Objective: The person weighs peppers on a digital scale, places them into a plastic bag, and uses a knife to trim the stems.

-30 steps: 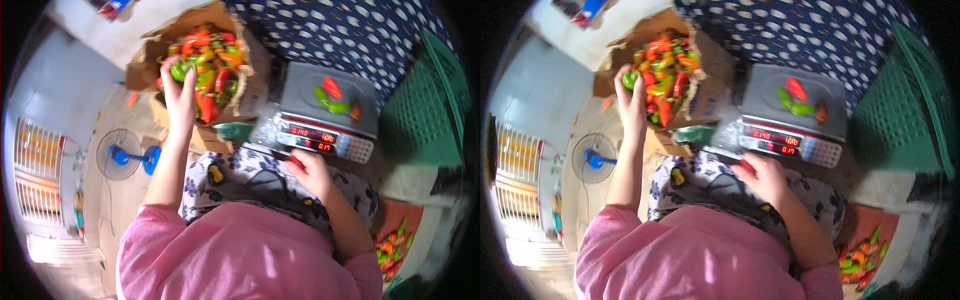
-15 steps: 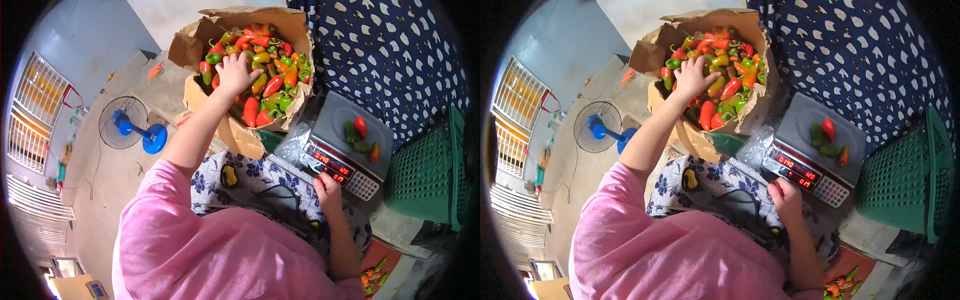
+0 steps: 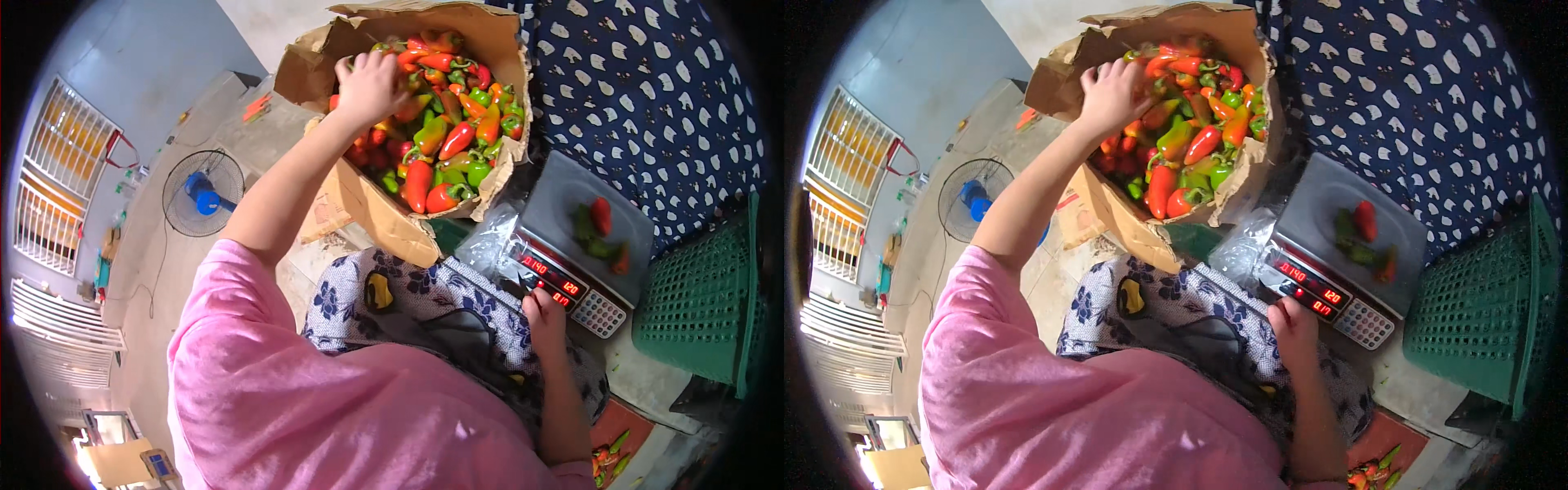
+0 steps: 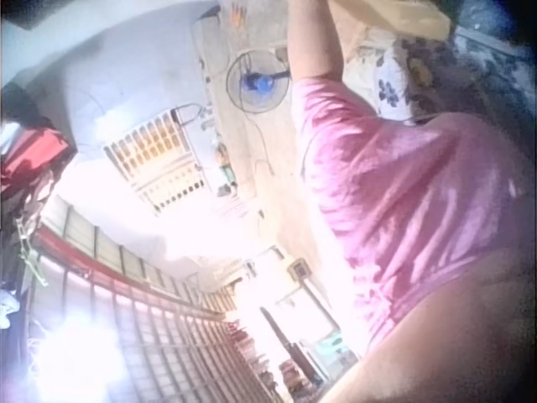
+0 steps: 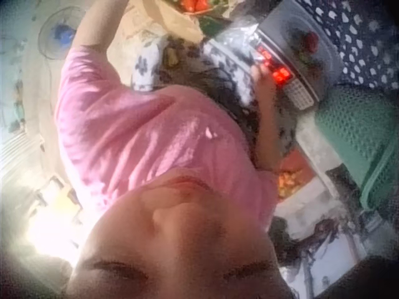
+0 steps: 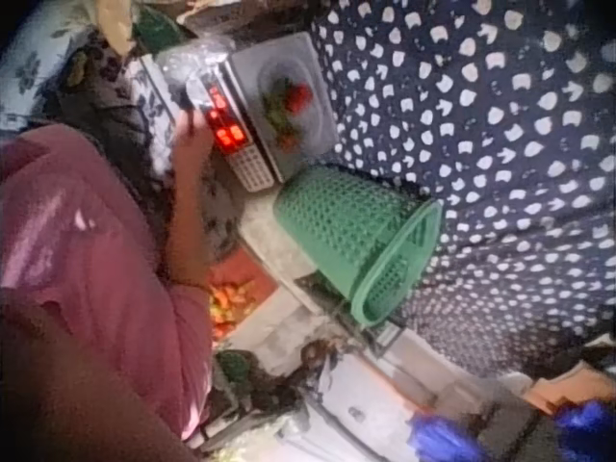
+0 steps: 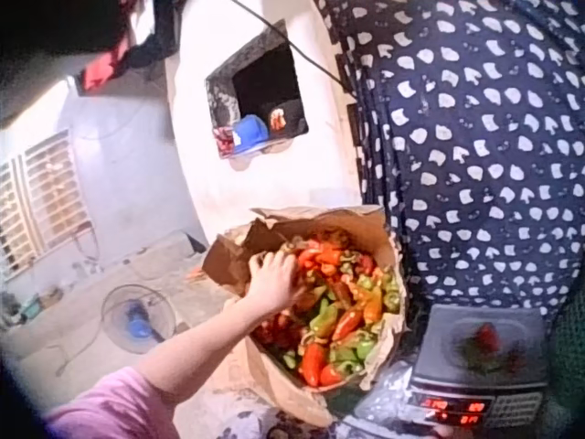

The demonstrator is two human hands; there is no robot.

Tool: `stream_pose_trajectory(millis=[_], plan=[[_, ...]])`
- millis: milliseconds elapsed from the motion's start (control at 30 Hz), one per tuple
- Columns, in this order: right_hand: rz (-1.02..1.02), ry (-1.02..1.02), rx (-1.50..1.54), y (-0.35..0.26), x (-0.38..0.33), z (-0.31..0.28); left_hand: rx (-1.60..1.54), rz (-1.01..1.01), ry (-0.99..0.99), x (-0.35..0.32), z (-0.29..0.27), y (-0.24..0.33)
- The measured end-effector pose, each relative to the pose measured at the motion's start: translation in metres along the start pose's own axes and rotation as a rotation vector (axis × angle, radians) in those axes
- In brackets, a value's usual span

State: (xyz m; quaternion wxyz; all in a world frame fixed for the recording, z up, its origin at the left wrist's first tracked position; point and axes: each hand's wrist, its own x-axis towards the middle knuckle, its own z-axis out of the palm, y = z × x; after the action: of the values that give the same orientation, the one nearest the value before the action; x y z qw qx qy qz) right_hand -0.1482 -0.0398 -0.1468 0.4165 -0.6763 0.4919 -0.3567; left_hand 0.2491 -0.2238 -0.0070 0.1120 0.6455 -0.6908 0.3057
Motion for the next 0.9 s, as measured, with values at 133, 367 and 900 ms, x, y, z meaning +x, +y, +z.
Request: stream_pose_trajectory(millis=[133,367,900], plan=[[0.024,-0.021,0.047,0.017,0.002,0.000,-0.194,0.139,0.038,0.026,0.013,0.045],[0.176,0.036,0.213,0.028,-0.001,-0.002,-0.145,-0.002,-0.172,0.049,0.042,0.116],[0.113,0.090,0.187,0.029,0.007,-0.010,-2.553,-0.553,-0.325,0.021,-0.032,0.092]])
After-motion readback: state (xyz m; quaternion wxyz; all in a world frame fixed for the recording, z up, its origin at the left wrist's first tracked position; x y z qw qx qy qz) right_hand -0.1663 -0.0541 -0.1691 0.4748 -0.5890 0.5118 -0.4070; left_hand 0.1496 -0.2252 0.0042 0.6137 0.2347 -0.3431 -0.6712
